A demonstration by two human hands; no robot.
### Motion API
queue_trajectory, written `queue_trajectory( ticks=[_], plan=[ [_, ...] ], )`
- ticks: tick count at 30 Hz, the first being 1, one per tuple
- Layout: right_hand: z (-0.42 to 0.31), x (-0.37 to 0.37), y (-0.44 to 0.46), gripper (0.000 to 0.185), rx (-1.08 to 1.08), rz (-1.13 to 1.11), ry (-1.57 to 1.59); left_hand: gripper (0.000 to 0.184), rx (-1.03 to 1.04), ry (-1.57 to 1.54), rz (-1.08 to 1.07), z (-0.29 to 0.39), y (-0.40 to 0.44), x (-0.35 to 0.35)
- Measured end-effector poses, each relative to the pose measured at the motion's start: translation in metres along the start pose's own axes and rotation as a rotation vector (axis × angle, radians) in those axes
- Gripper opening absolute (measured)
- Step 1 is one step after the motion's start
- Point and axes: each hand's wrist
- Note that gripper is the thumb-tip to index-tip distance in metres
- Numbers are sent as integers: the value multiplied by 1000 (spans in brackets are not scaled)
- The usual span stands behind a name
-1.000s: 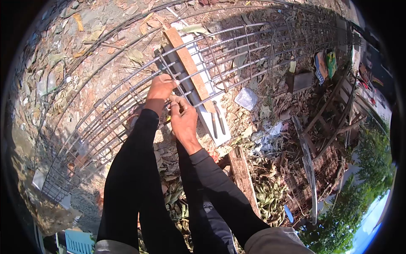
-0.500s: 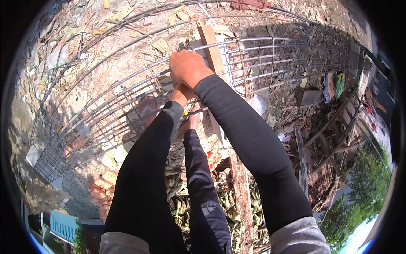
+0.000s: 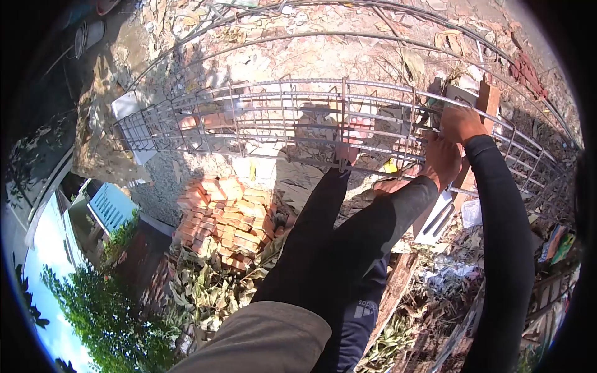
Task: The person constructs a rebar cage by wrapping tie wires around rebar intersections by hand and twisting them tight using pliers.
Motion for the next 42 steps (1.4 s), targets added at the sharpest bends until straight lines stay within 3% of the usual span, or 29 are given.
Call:
queue_trajectory(
  ticks=[1,2,6,7,10,12,14,15,18,20,24,25,27,31,33,35,36,38,42],
  plan=[
    [7,11,6,28,-8,22,-24,13,0,22,62,6,-3,-4],
    [12,22,11,28,-16,40,-50,13,27,-66,360,7,-2,7],
    [10,12,10,26,-21,-28,-29,14,49,-50,150,3,-8,-3],
    [12,19,15,21,-22,12,-92,17,8,-74,22,4,-8,-9],
    [45,70,18,19,-61,340,-9,29,-41,-70,31,9,-8,-4],
    [63,87,8,23,-296,478,385,23,0,-1,146,-11,-15,43],
    [96,107,5,34,4,121,1204,24,18,-72,156,-16,-16,51],
    [75,100,-16,41,67,336,1360,25,14,-180,109,-11,-14,38],
    [71,80,-50,56,104,307,1294,23,8,-331,44,-5,-14,8],
    [69,74,-55,59,178,19,1117,22,14,-394,68,-7,-18,7],
    [47,110,-51,40,-51,598,1009,20,-55,-899,-64,-10,-10,14],
    [45,110,-57,32,97,569,978,19,9,-605,-31,-16,-13,12],
    [33,109,-53,32,206,574,968,19,108,-287,21,-27,-13,-2],
    [14,112,-74,34,453,523,1119,20,219,-190,-44,-12,-11,-30],
    [25,119,-85,32,551,314,1483,14,142,-62,-121,-5,-7,-31],
    [31,132,-94,28,450,173,1737,11,171,-69,-85,-10,-7,-26],
    [29,127,-102,30,385,167,1715,11,180,-45,-91,-10,-7,-26],
    [28,137,-92,33,396,301,1308,12,184,-41,-103,-12,-7,-27],
    [28,159,-73,33,423,420,1363,13,196,-24,-96,-13,-7,-26]
  ],
)
Point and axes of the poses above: each hand's wrist, its own y-axis towards the middle knuckle, its own x-axis out of the palm, z = x × y, and after that the axes turned 5 degrees about -z, right-handed
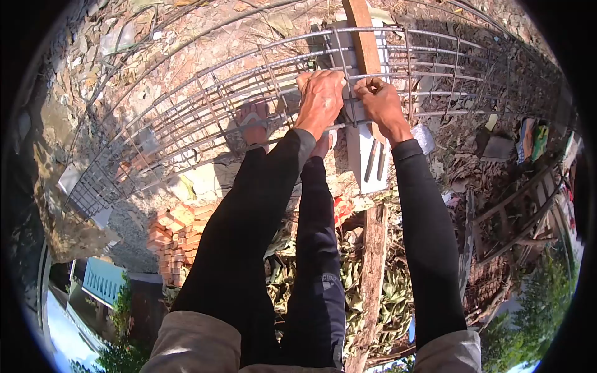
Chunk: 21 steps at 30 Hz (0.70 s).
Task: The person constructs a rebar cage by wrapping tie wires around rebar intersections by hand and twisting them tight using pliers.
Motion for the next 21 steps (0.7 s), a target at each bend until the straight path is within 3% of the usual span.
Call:
queue_trajectory(
  ticks=[4,8,9,12,13,16,17,21],
  plan=[
    [-9,7,-15,32,-37,20,-50,15,-12,49,-50,-1,2,-2],
    [-33,-2,-3,32,94,-1,-110,16,-14,49,-53,-1,1,-2],
    [-52,-12,-10,28,232,-83,227,17,-14,47,-53,-1,0,-2],
    [-43,-10,-6,22,296,-109,580,21,11,49,17,0,-2,1],
    [-38,-13,-7,17,306,-158,463,22,27,39,34,-3,-3,2],
    [-27,-7,-19,18,223,-156,610,24,-2,62,-17,-2,-2,-2],
    [-22,-12,-19,23,192,-247,503,24,-15,77,-29,0,-2,-4],
    [-16,-3,-17,27,51,-161,462,24,-10,106,-45,-4,-1,-3]
  ],
)
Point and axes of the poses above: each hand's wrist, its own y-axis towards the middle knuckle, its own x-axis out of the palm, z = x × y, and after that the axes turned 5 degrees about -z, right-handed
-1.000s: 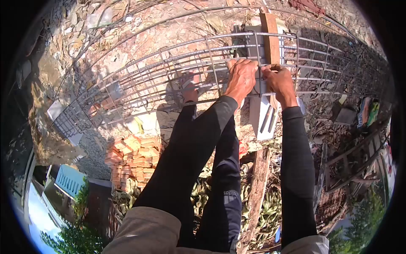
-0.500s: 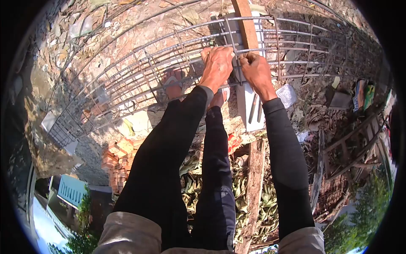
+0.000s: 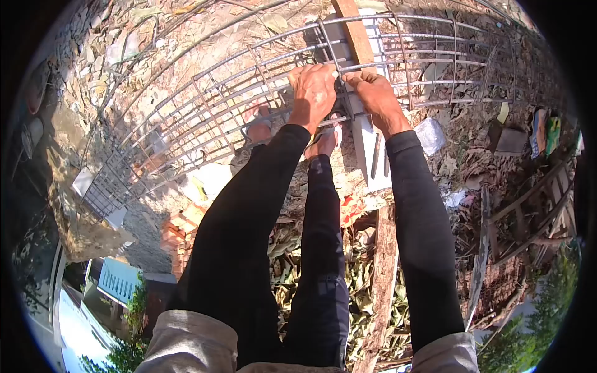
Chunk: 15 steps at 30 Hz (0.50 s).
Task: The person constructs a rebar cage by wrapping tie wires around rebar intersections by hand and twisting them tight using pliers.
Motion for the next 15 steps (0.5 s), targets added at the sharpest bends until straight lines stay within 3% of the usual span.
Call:
queue_trajectory(
  ticks=[2,4,6,7,9,11,12,13,15],
  plan=[
    [16,-19,-20,29,13,104,-101,26,13,5,16,-3,-1,6],
    [44,-38,-50,35,-56,272,24,26,22,7,9,-2,-1,6],
    [119,-70,-82,47,-55,467,26,25,20,20,26,4,-2,1],
    [164,-79,-92,55,8,543,-152,15,81,8,127,3,0,5],
    [230,-63,-111,68,-100,507,-676,13,82,-37,127,4,1,5],
    [230,-48,-118,80,78,324,-891,19,33,-36,72,6,0,3],
    [245,-47,-112,74,-56,344,-930,19,37,-29,73,5,0,2],
    [253,-49,-102,66,31,283,-898,18,40,-31,79,9,1,0],
    [252,-54,-91,63,-29,262,-957,16,33,-52,81,8,1,0]
  ],
)
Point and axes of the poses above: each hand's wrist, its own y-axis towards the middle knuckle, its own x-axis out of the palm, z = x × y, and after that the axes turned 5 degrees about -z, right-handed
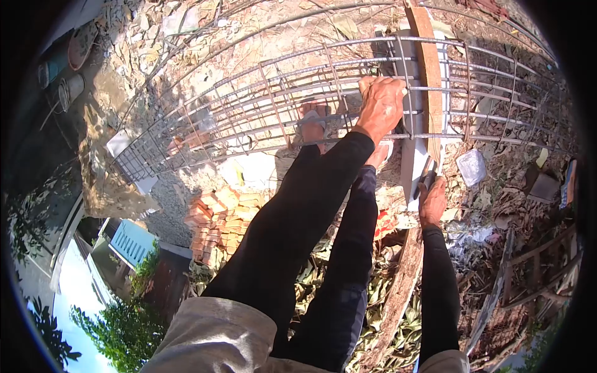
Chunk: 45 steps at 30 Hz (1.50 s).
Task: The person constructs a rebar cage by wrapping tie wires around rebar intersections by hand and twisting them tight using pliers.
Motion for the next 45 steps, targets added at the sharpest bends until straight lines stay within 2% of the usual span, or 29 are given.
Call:
queue_trajectory(
  ticks=[1,4,5,8,9,10,11,13,14,15,16,18,19,21,22,23,24,26,27,29,30,35,42,45],
  plan=[
    [0,0,-2,70,-23,52,49,11,-1,-9,1,-1,0,0],
    [-5,-7,-8,77,-16,149,-61,7,-16,-50,21,0,3,3],
    [-8,-13,-4,83,47,11,-6,7,-26,-60,21,0,3,4],
    [3,5,6,83,104,-104,-37,8,-66,-87,22,2,3,2],
    [-13,-17,-6,77,52,-140,56,7,-78,-100,13,0,1,5],
    [-15,-11,-13,61,8,39,80,6,-80,-122,5,0,3,5],
    [2,7,-15,52,18,60,282,7,-93,-120,-13,-2,4,5],
    [22,-13,-28,40,237,-42,823,8,-94,-113,-35,0,4,4],
    [-3,-50,-47,38,445,-157,1174,8,-46,-112,43,-1,2,6],
    [-31,-93,-66,34,420,-258,1211,8,-25,-114,75,-2,2,8],
    [-44,-117,-71,34,526,-307,1131,8,-22,-142,107,-3,2,12],
    [-74,-180,-81,37,419,-326,842,9,-65,-108,3,-2,3,5],
    [-77,-193,-80,39,229,-230,641,8,-68,-119,10,-3,3,8],
    [-92,-228,-66,46,19,-119,244,6,-79,-118,-2,-6,2,12],
    [-121,-252,-55,50,-1,-59,-204,6,-87,-107,-20,-8,1,15],
    [-159,-275,-41,59,-50,-107,-303,7,-94,-95,-38,-8,2,15],
    [-168,-281,-27,65,-264,-13,-426,10,-108,-104,-33,-6,3,13],
    [-176,-281,4,71,-381,16,-584,16,-140,-115,-24,0,2,7],
    [-185,-281,7,72,-354,4,-659,19,-144,-125,23,1,2,10],
    [-210,-281,11,76,-308,-23,-813,22,-180,-121,-36,0,5,10],
    [-206,-276,18,78,-277,-66,-855,23,-199,-122,-68,1,5,12],
    [-200,-263,26,77,-296,18,-983,14,-195,-164,-103,0,6,11],
    [-213,-268,29,79,-288,34,-1062,18,-185,-171,-78,4,3,4],
    [-212,-269,29,80,-284,43,-1068,18,-216,-181,-129,6,4,1]
  ],
)
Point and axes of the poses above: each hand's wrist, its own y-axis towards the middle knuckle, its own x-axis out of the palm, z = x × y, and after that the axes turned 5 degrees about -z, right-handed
